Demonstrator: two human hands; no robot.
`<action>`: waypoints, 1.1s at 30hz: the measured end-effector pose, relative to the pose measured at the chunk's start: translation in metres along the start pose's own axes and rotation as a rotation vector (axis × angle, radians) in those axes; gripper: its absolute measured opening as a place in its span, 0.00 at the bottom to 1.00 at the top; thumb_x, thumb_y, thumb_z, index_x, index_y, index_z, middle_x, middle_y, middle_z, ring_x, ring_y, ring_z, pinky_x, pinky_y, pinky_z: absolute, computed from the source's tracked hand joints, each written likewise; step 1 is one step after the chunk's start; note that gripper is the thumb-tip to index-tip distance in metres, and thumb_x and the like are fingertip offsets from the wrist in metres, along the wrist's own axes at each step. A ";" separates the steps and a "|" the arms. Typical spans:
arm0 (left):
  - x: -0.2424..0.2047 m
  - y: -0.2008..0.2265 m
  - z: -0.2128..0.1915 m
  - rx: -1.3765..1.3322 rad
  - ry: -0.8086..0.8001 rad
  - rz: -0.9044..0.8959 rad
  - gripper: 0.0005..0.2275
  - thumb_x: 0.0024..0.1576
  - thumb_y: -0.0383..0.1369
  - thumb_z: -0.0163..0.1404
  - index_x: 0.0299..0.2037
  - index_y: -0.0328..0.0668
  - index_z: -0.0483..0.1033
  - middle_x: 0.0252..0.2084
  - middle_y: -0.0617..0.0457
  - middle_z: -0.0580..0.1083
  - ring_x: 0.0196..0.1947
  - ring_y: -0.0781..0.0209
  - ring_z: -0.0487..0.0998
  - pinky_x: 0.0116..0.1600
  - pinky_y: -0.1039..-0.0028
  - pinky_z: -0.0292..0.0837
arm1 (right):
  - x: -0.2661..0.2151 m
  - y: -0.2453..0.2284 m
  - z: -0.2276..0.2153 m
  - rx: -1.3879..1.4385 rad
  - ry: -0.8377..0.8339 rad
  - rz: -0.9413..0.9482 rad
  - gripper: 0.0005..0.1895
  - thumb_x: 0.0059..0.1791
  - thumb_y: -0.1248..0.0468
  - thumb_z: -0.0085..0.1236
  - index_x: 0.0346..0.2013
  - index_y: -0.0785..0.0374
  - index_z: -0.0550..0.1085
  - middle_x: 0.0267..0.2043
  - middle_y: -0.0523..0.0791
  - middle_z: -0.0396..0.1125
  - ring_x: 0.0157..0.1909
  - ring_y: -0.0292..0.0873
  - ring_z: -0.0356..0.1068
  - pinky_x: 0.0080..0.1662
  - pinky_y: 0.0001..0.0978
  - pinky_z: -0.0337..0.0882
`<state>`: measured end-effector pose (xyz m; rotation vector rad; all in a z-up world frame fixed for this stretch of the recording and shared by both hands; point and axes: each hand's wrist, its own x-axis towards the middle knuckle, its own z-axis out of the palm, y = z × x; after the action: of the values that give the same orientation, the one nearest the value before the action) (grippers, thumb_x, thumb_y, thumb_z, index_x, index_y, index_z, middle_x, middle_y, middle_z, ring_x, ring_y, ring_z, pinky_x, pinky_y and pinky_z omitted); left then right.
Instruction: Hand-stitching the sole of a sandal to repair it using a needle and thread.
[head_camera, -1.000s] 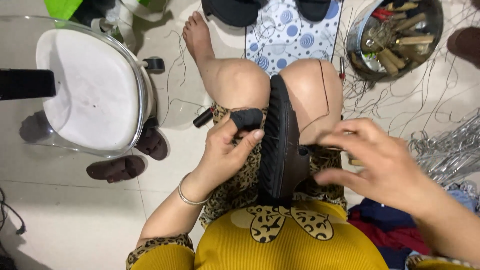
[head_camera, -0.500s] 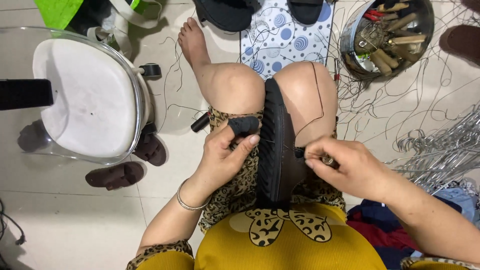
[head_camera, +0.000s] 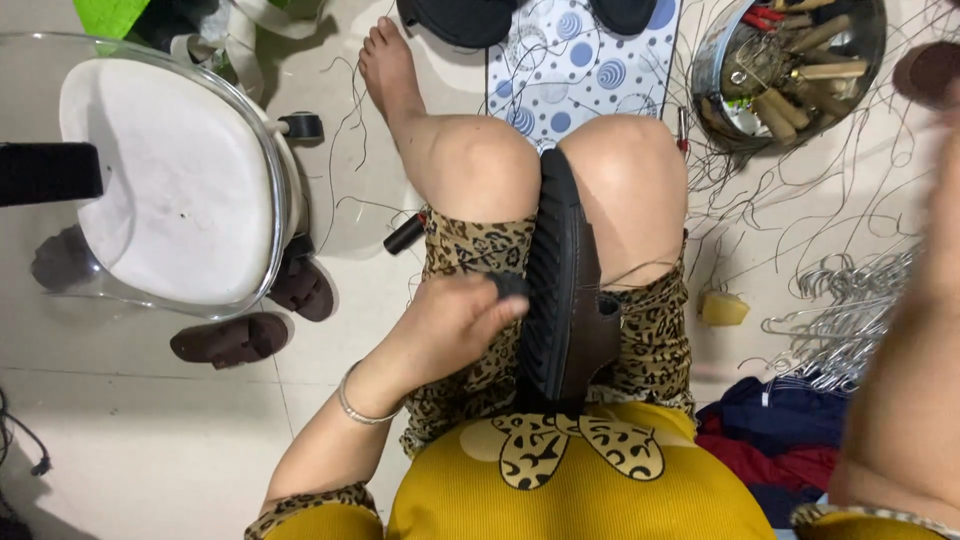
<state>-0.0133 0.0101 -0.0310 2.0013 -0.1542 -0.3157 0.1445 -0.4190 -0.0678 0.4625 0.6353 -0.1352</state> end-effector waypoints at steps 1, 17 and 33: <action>-0.002 -0.001 -0.003 0.057 -0.233 -0.035 0.21 0.66 0.39 0.48 0.20 0.41 0.60 0.17 0.56 0.59 0.16 0.63 0.59 0.24 0.70 0.56 | -0.002 0.004 0.005 -0.537 0.027 -0.079 0.17 0.64 0.62 0.40 0.66 0.64 0.66 0.64 0.55 0.58 0.62 0.58 0.56 0.66 0.54 0.55; 0.118 0.060 -0.053 -0.770 0.437 0.021 0.20 0.65 0.47 0.48 0.51 0.33 0.73 0.52 0.42 0.77 0.41 0.57 0.84 0.41 0.69 0.86 | -0.091 0.140 -0.028 -2.189 -1.082 0.547 0.07 0.45 0.79 0.57 0.37 0.73 0.78 0.48 0.53 0.72 0.56 0.52 0.78 0.51 0.31 0.88; 0.052 -0.078 -0.100 0.805 0.561 -0.334 0.14 0.67 0.35 0.56 0.41 0.24 0.71 0.48 0.35 0.65 0.41 0.27 0.73 0.40 0.41 0.69 | -0.072 0.099 -0.010 -2.945 -1.092 -0.268 0.18 0.63 0.64 0.43 0.63 0.76 0.68 0.49 0.57 0.66 0.51 0.55 0.63 0.57 0.50 0.63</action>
<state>0.0630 0.1184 -0.0681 2.8318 0.4882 0.1466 0.1070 -0.3276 0.0051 -2.4107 -0.6354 0.3515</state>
